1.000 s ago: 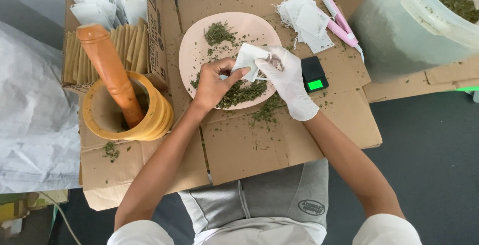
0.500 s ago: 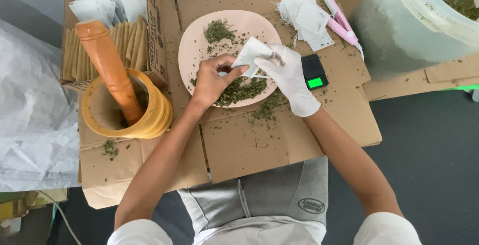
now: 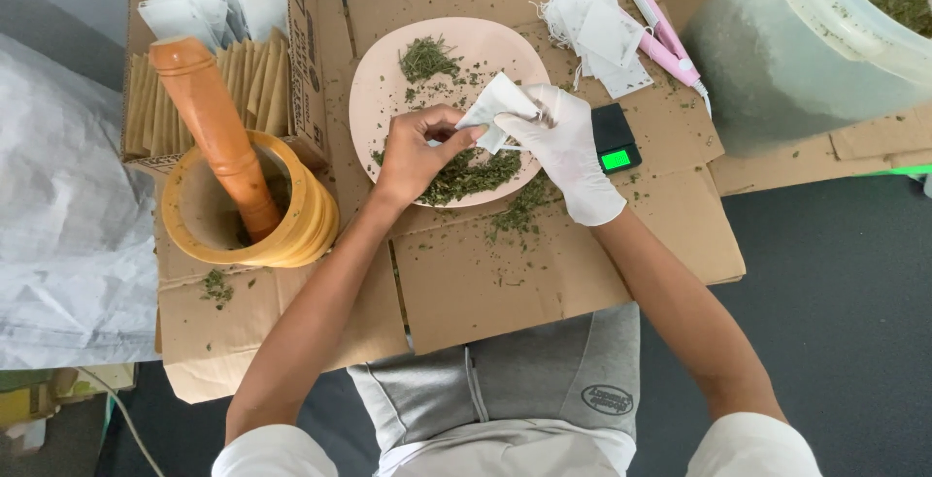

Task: The person fills small white bags with dried leaves using a spoon, weighs them on a digital scale, and organizes them in a tray.

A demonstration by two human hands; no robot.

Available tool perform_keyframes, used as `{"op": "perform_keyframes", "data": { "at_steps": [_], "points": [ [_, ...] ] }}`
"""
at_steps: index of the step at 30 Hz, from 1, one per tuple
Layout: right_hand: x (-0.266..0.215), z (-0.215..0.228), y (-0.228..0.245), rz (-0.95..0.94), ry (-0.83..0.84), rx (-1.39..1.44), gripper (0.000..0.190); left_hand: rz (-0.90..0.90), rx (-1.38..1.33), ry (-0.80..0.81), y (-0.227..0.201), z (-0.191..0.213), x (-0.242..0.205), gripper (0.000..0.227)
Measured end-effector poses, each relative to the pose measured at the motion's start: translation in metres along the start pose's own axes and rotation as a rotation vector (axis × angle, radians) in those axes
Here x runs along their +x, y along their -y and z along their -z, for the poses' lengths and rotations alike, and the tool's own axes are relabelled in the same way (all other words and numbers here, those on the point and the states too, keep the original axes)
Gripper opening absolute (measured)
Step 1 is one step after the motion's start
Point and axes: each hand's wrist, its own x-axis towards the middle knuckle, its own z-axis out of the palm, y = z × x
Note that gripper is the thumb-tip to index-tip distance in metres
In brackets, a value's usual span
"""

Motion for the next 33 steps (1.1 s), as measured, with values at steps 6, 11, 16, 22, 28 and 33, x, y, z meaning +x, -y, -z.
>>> {"op": "perform_keyframes", "data": {
  "at_steps": [6, 11, 16, 22, 28, 33],
  "points": [
    [0.004, 0.002, -0.004, 0.001, -0.002, 0.002, 0.022, 0.024, 0.007, 0.0, 0.015, 0.002, 0.002, 0.007],
    [0.006, 0.013, 0.031, -0.003, -0.041, 0.025, 0.02, 0.029, -0.042, 0.017, 0.006, -0.003, 0.007, 0.009],
    [0.0, 0.047, 0.023, 0.041, -0.127, -0.043, 0.025, 0.004, -0.058, 0.07, -0.002, -0.029, 0.024, 0.014],
    [-0.015, 0.095, 0.021, 0.052, -0.26, -0.167, 0.02, -0.13, 0.016, 0.192, -0.001, -0.078, 0.052, 0.023],
    [-0.031, 0.128, 0.027, -0.113, -0.324, -0.232, 0.03, -0.198, 0.323, 0.253, 0.011, -0.122, 0.077, 0.037],
    [-0.037, 0.15, -0.002, -0.118, -0.315, -0.299, 0.03, -0.317, 0.482, 0.206, 0.03, -0.142, 0.087, 0.035]
  ]
}}
